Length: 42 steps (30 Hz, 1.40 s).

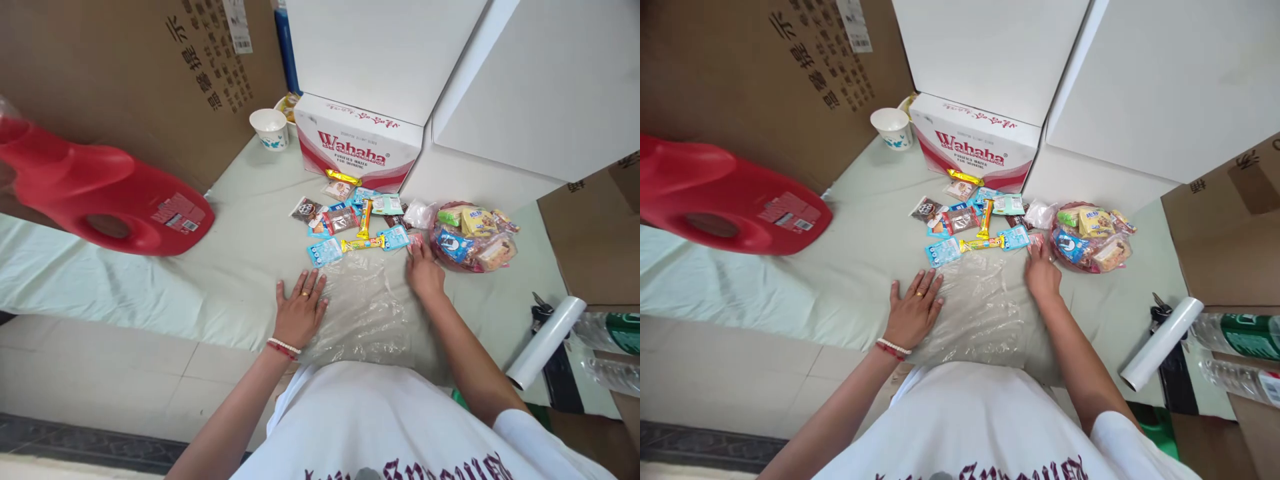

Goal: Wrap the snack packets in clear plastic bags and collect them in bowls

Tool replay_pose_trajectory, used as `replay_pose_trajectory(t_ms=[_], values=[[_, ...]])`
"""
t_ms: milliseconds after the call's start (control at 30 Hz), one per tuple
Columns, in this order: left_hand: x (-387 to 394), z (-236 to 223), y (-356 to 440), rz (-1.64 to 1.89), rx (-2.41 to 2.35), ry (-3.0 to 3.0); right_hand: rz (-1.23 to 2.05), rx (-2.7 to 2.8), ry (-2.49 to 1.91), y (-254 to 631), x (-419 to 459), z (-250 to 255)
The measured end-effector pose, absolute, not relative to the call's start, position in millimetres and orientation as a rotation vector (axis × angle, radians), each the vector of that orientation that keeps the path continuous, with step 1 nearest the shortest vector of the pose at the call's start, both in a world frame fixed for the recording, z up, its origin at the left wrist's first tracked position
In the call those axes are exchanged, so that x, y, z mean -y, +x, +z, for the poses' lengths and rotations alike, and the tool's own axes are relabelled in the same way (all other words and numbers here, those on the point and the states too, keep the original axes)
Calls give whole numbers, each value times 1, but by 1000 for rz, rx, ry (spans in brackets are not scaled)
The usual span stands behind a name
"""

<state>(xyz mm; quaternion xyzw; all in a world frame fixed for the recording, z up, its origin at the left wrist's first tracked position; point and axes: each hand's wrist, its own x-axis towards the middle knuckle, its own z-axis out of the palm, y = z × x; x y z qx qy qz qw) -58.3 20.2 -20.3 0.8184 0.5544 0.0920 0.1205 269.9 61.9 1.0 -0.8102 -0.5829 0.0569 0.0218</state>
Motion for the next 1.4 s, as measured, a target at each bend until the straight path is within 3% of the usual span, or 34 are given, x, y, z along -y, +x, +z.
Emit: replay_pose_trajectory(t_ms=[233, 567, 767, 933, 1100, 1167, 1333, 1400], values=[[-10, -26, -59, 281, -1608, 2407, 265, 1769, -2446, 283, 8, 3], [-11, -24, -59, 337, -1598, 2388, 315, 1839, -2534, 296, -25, 28], [-11, -26, -57, 368, -1590, 2376, 470, 1850, -1975, 251, -4, 70], [-15, -25, -64, 320, -1575, 2387, 792, 2291, -1803, 171, 1, 45], [-21, -26, -82, 297, -1581, 2391, 900, 2459, -1686, 182, -20, 31], [-22, -27, -86, 303, -1557, 2422, 807, 2522, -1684, 193, -56, 43], [-23, -25, -86, 284, -1587, 2447, 58, 2670, -1967, 173, -198, 67], [-23, -24, -86, 273, -1596, 2449, -44, 2749, -1910, 152, -248, 65]])
